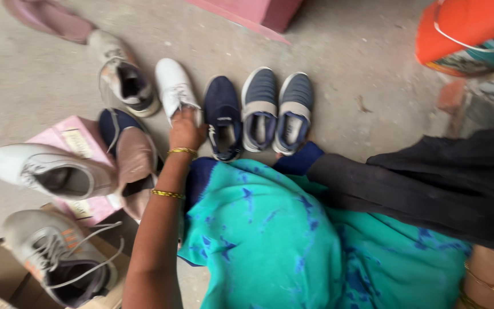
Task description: The person sits on the floor and wipes a dark flip-flop with a cloth, then places it aside. They then pick up a blue and white sneaker and wipe its sole and upper surfaces with the cloth, rotating the shoe to clean different sides.
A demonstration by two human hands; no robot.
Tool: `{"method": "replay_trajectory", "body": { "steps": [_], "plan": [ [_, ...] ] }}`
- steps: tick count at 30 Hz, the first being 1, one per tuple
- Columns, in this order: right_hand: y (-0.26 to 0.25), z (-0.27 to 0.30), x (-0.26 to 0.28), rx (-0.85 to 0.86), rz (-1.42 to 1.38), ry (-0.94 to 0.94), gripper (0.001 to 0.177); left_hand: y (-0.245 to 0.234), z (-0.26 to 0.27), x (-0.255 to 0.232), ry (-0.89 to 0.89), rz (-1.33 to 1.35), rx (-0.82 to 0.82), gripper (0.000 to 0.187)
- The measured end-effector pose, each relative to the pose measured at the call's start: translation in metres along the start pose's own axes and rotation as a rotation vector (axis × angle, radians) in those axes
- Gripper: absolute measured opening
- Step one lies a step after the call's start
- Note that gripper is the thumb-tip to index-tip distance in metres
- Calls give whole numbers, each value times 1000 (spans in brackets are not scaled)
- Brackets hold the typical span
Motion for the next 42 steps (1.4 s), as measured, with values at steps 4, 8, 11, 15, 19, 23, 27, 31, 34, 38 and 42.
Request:
{"method": "replay_trajectory", "body": {
  "steps": [4, 8, 11, 15, 19, 23, 27, 31, 34, 38, 42],
  "plan": [
    [-14, -9, -3, 7, -7, -20, 58, 62, 28, -92, 224, -150, 338, 34],
    [-33, 2, -1, -27, 5, -28, 58, 112, 47, -160, 484, -193, 433, 29],
    [-46, 18, 0, -50, 5, -14, 57, 153, 54, -193, 708, -293, 433, 32],
    [-52, 36, -1, -87, 15, 7, 57, 195, 65, -206, 902, -283, 327, 42],
    [-53, 35, 2, -99, 25, 12, 57, 216, 55, -199, 789, -428, 464, 68],
    [-52, 30, 8, -90, 30, 20, 57, 205, 42, -197, 666, -503, 571, 63],
    [-49, 15, 12, -55, 27, -3, 56, 161, 17, -214, 545, -268, 462, 42],
    [-45, 3, 5, -28, 14, -32, 56, 76, 5, -229, 436, 370, 375, 44],
    [-35, -2, -1, -14, 17, -86, 56, -9, 22, -251, 469, 839, 438, 48],
    [-1, -13, -14, 48, 22, -162, 56, -114, 63, -284, 359, 554, 258, 63],
    [55, -15, -21, 203, 64, -248, 56, -189, 113, -338, 592, 728, -21, 60]
  ]
}}
Point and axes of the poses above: each hand's wrist, its own z-axis away from the middle knuckle, its own y-axis out of the palm, x = y × z, the point moved 4 cm from there along -z, towards the middle knuckle, and after that the axes turned 3 degrees about -y, right-handed, at the moved point
